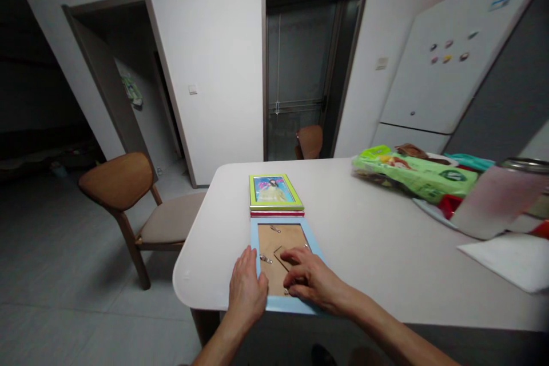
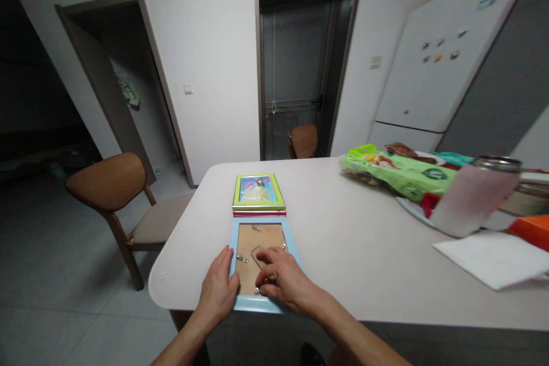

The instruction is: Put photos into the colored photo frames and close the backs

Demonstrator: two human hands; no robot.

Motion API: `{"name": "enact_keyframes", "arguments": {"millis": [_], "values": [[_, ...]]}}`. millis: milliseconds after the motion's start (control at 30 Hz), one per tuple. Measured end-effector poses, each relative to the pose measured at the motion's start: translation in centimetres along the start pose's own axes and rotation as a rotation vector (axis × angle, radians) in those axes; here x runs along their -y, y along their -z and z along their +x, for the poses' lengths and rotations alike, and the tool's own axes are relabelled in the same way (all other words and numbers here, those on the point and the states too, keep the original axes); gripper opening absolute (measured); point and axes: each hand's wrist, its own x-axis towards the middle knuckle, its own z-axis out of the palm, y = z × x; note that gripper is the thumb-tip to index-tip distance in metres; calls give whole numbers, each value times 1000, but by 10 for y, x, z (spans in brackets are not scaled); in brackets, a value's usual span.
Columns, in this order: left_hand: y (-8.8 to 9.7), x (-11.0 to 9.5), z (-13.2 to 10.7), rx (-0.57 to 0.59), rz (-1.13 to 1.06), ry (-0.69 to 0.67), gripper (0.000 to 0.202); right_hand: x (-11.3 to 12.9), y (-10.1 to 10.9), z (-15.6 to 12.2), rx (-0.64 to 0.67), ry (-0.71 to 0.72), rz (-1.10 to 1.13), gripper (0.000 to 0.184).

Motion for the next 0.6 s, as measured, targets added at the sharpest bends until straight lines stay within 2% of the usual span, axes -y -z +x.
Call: {"name": "enact_keyframes", "arguments": {"millis": [67, 133, 267, 467, 600], "values": [[0, 0, 0, -5, 0, -6, 53, -2, -6, 0, -41, 7, 2, 11], [-1, 2, -1, -7, -1, -10, 53, -7, -12, 0, -98, -12, -3, 17], [-4, 5, -1, -21, -19, -26, 53, -18, -18, -3, -233, -188, -102, 38], [-5, 6, 0, -48, -100, -10, 50, -17, -17, -2, -271, -262, -159, 37], [2, 2, 3, -55, -283, 40, 47, -10, -7, -2, -280, -273, -189, 32]]}}
